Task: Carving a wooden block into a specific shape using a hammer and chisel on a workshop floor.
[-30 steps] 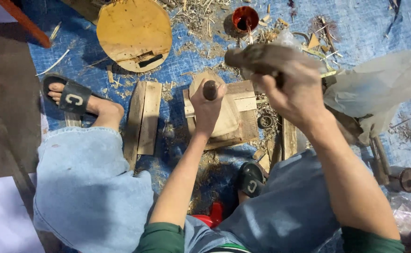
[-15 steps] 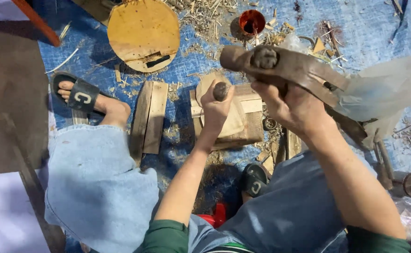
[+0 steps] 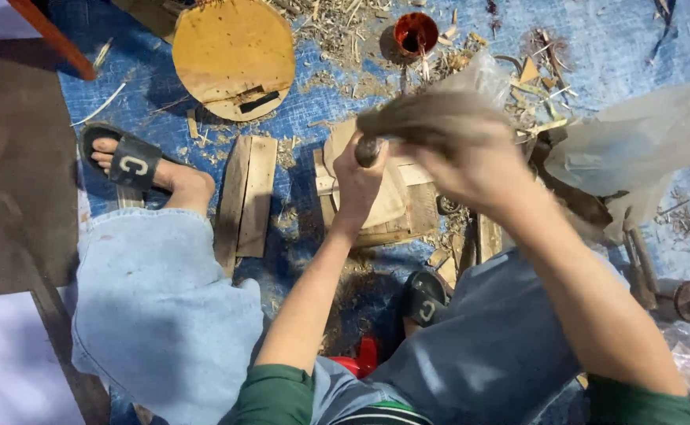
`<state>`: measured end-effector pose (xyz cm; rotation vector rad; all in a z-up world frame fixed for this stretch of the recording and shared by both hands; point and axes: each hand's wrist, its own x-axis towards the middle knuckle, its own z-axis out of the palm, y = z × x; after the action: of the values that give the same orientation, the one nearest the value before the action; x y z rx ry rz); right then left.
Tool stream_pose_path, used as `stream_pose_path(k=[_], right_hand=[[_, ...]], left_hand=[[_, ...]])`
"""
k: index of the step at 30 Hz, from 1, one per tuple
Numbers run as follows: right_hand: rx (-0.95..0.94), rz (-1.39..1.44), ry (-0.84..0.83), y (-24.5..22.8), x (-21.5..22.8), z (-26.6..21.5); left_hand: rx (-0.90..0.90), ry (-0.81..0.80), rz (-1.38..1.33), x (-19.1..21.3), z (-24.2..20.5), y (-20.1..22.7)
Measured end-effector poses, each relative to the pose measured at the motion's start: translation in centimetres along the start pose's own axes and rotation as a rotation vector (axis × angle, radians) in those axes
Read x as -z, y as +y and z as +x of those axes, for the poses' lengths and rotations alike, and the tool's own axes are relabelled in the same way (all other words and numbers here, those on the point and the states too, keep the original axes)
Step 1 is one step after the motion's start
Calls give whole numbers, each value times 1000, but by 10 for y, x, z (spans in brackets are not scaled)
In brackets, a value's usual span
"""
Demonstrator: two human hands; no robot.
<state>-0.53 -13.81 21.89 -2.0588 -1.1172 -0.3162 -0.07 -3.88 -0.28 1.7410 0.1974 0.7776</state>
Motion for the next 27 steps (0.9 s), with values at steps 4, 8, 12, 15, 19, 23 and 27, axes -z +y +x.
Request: stream_pose_path(k=[4,8,12,15,19,23,27], right_hand=[[-344,-453,-277,23,-12,-24],[-116,-327,-85,17,2,-30],[-345,-348,-20,28,-8,-46],[-308,-306,-237,5,-13,-12],[-271,-463,-218,6,-10,-17],[-123,-278,89,-2,7,-26],[-185,45,-52,-9,7,0]], left_hand=[[44,-53,-252,14,8,2],[90,-147,-309,23,13,14],[205,-58,-237,5,-1,-20],[97,-66,-308,12,11,24],[71,-114,-316,15,8,1],[65,-26,-134,-1,-3,-23],[101,-52,-111,3,2,-13]])
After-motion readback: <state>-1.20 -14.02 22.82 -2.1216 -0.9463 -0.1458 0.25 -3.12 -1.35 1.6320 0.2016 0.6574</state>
